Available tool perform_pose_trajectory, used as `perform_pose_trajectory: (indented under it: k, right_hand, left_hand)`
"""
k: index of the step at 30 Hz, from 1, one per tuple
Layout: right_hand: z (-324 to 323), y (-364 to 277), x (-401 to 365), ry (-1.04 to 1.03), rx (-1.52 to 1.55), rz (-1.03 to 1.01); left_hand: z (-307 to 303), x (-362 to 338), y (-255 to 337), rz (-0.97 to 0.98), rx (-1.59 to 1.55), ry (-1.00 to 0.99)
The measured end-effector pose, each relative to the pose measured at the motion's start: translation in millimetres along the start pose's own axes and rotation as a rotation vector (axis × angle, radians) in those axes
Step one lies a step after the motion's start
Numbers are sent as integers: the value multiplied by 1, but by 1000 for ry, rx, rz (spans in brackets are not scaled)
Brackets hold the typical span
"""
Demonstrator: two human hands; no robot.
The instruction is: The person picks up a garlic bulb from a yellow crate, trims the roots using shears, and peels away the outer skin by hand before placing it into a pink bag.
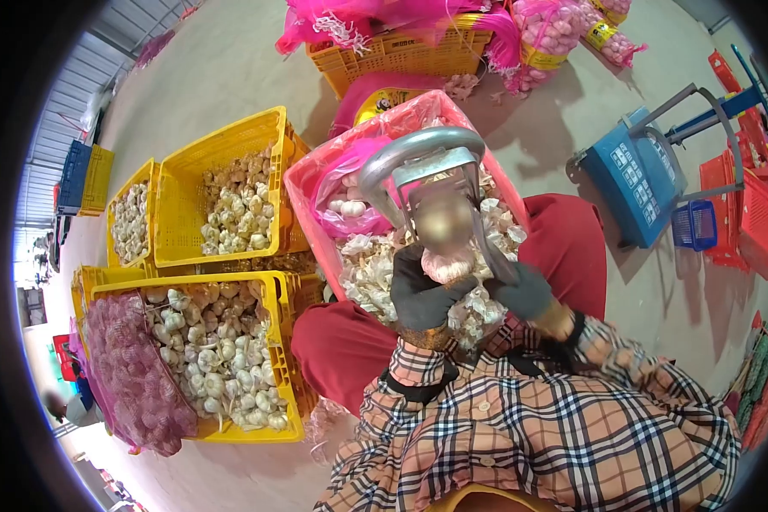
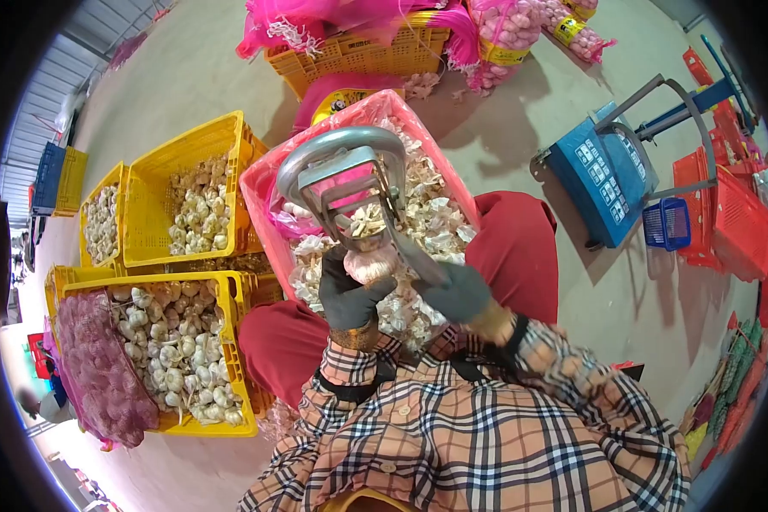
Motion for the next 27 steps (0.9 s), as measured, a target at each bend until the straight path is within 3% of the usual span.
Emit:
perform_pose_trajectory:
  k: [4, 6, 8, 9, 10, 13, 15, 16, 17, 18, 20, 21, 22, 24, 27]
  right_hand:
    - [-5, -3, 16, 146, -37, -179]
    - [-7, -6, 15, 92, -69, -157]
    - [-30, -54, -16, 453, -597, -517]
    - [-32, -67, -33, 510, -590, -667]
    - [-31, -72, -44, 507, -589, -668]
    - [-8, -50, -56, 246, -240, -322]
    - [10, -47, -51, 138, -166, -375]
    - [21, -46, -45, 24, -101, -443]
    - [30, -79, -70, 159, -505, -1080]
    - [26, -82, -70, 158, -503, -1084]
    - [30, -60, -49, -92, -254, -670]
    - [28, -64, -54, 28, -228, -799]
    - [29, -59, -54, 27, -224, -801]
    - [13, -55, -54, 357, -732, -738]
    - [29, -47, -47, 256, -667, -687]
  left_hand:
    - [3, 9, 5, -2, -85, -89]
    - [2, 1, -7, -119, -138, -135]
    - [0, -12, -10, -106, -119, -154]
    - [-1, -18, -12, -110, -156, -164]
    - [0, -22, -12, -109, -192, -174]
    - [-1, -39, -15, -140, -91, -169]
    - [6, -46, -18, -184, -52, -229]
    - [7, -49, -19, -184, -49, -238]
    - [9, -53, -18, -168, 20, -272]
    - [11, -57, -18, -153, 89, -298]
    - [9, -63, -22, -186, 19, -270]
    - [8, -64, -25, -220, -50, -254]
    - [10, -65, -27, -253, -121, -242]
    - [21, -68, -19, -167, -57, -296]
    - [23, -67, -6, 67, 7, -232]
Point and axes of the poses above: each hand's wrist, its own x-axis towards the middle knuckle, its own z-axis out of the palm, y = z × x, the point moved 9 cm from there along x, towards the middle knuckle, and after that the axes turned 6 degrees about -z, right-handed, at the moved point
